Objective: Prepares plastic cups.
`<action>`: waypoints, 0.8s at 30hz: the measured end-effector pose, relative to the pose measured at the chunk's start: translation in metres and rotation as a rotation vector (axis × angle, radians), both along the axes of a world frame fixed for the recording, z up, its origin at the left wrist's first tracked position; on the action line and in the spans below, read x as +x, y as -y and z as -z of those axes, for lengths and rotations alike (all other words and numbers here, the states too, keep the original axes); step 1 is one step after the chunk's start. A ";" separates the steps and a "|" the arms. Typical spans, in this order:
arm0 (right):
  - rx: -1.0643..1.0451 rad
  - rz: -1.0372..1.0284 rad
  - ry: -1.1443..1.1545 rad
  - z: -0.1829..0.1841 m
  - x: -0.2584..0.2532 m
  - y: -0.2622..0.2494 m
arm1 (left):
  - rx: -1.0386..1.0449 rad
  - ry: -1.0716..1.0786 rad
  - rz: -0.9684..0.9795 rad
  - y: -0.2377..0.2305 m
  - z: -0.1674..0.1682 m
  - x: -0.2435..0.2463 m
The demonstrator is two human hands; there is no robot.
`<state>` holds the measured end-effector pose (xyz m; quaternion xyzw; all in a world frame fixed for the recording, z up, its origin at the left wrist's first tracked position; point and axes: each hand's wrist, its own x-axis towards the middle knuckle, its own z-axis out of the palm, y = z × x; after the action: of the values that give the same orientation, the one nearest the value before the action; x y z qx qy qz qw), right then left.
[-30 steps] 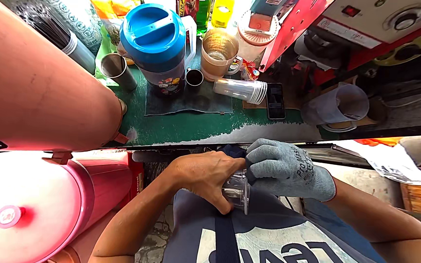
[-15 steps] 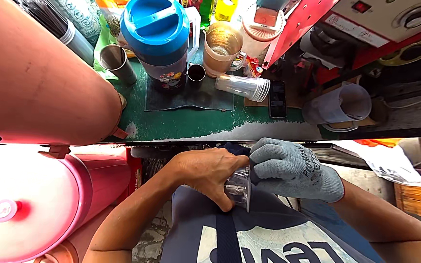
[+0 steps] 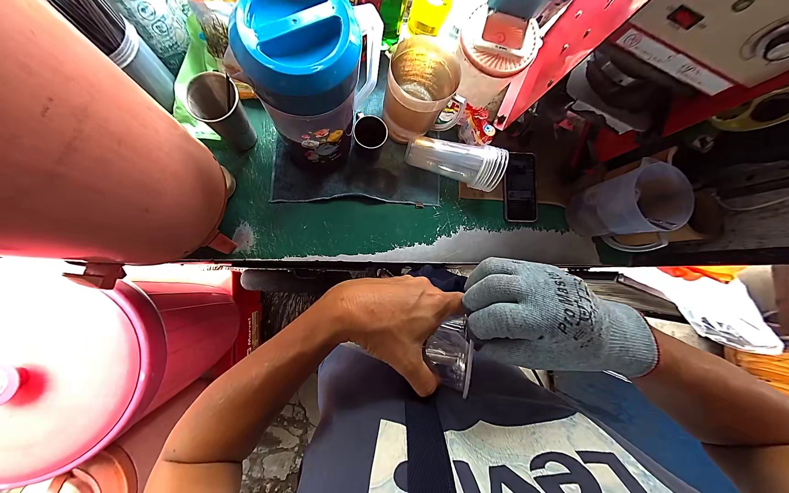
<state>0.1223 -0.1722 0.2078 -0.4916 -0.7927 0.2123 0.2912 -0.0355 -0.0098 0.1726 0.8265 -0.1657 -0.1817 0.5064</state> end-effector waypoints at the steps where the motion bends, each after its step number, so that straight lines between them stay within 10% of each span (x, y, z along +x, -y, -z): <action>1: -0.001 0.000 0.000 0.000 0.000 0.000 | 0.006 -0.007 0.002 0.000 0.000 0.000; 14: 0.052 0.133 -0.099 0.013 -0.003 0.009 | -0.024 -0.005 -0.020 -0.003 0.001 0.002; 24: -0.061 0.452 -0.400 0.034 -0.006 0.014 | 0.435 -0.016 -0.256 0.022 -0.036 -0.012</action>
<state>0.1160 -0.1863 0.1742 -0.6126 -0.5835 0.2582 0.4665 -0.0478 -0.0318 0.2083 0.9288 -0.0125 -0.1539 0.3367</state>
